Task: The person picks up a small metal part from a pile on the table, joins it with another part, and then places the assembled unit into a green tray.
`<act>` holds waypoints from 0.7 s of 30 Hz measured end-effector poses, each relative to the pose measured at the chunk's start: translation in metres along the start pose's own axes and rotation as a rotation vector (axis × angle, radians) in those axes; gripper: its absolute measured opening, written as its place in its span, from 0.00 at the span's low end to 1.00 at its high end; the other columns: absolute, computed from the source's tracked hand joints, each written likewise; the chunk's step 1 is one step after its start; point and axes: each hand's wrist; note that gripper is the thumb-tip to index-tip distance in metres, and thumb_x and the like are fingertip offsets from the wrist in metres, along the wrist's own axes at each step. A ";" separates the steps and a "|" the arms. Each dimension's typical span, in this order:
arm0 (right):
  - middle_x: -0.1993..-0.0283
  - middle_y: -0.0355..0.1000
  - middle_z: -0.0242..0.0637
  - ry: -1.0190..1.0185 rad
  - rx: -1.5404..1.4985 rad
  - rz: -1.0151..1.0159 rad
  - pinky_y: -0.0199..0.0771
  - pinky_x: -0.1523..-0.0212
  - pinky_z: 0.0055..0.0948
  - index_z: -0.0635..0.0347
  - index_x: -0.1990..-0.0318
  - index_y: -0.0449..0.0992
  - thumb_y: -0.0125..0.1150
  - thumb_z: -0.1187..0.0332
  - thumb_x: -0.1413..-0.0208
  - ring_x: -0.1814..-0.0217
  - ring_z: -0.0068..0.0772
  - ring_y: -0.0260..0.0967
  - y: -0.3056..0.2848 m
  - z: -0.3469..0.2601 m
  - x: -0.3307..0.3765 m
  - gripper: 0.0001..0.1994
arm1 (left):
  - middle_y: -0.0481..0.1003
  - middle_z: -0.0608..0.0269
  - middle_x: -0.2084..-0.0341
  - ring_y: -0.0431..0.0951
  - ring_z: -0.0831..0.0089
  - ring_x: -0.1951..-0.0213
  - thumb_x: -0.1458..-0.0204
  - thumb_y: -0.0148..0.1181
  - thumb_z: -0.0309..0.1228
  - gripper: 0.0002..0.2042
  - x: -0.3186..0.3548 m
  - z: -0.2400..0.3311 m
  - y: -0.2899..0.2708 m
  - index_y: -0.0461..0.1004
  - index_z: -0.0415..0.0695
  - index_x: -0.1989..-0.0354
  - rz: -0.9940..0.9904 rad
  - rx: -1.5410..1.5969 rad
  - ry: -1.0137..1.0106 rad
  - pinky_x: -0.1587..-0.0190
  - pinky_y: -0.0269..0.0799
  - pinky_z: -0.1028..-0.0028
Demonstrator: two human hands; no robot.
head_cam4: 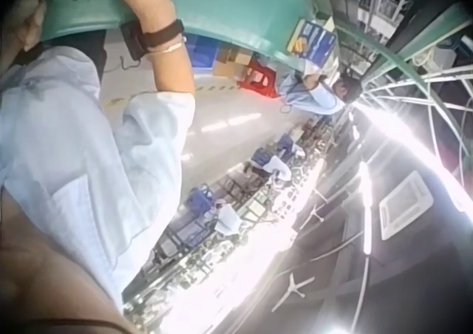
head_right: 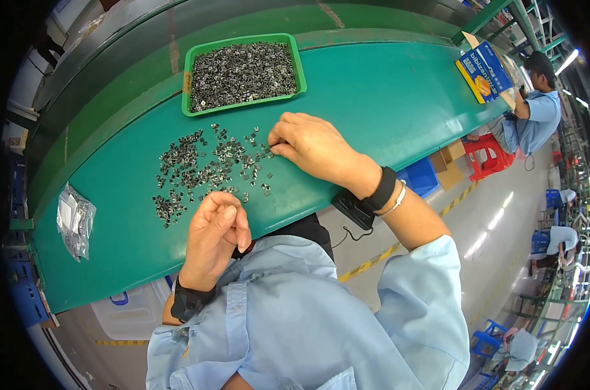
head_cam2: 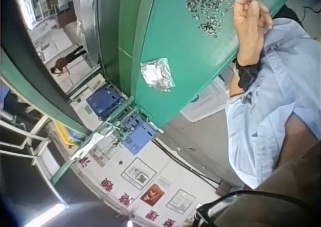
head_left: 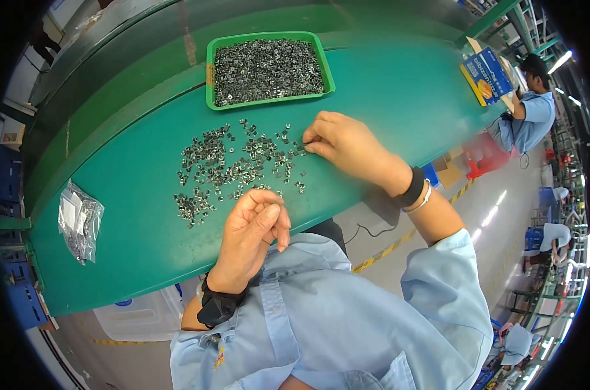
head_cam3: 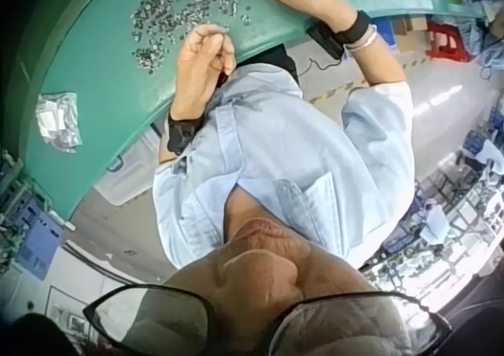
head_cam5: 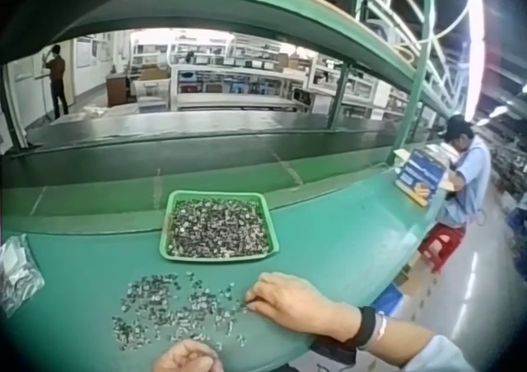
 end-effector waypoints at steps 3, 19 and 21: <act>0.67 0.68 0.34 0.009 -0.056 0.123 0.69 0.64 0.33 0.57 0.67 0.73 0.64 0.73 0.57 0.65 0.38 0.68 -0.003 -0.015 0.008 0.09 | 0.72 0.60 0.73 0.71 0.76 0.78 0.41 0.48 0.28 0.06 0.000 -0.001 0.002 0.66 0.41 0.59 0.014 -0.012 -0.001 0.78 0.67 0.78; 0.69 0.70 0.35 -0.172 -0.273 0.204 0.69 0.68 0.31 0.59 0.67 0.73 0.66 0.76 0.59 0.67 0.36 0.69 0.011 -0.072 0.025 0.10 | 0.72 0.62 0.72 0.71 0.78 0.78 0.40 0.48 0.31 0.08 -0.003 0.002 0.005 0.66 0.38 0.60 0.022 -0.038 -0.043 0.78 0.65 0.80; 0.69 0.71 0.35 -0.170 -0.270 0.221 0.69 0.68 0.30 0.60 0.68 0.74 0.66 0.76 0.59 0.67 0.36 0.70 0.014 -0.072 0.028 0.10 | 0.72 0.62 0.73 0.71 0.78 0.78 0.40 0.48 0.31 0.08 -0.002 0.002 0.005 0.66 0.38 0.61 0.021 -0.044 -0.042 0.78 0.65 0.80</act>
Point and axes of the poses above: each hand's wrist, its own x-axis away from the middle knuckle, its own y-axis out of the palm, z = x × y
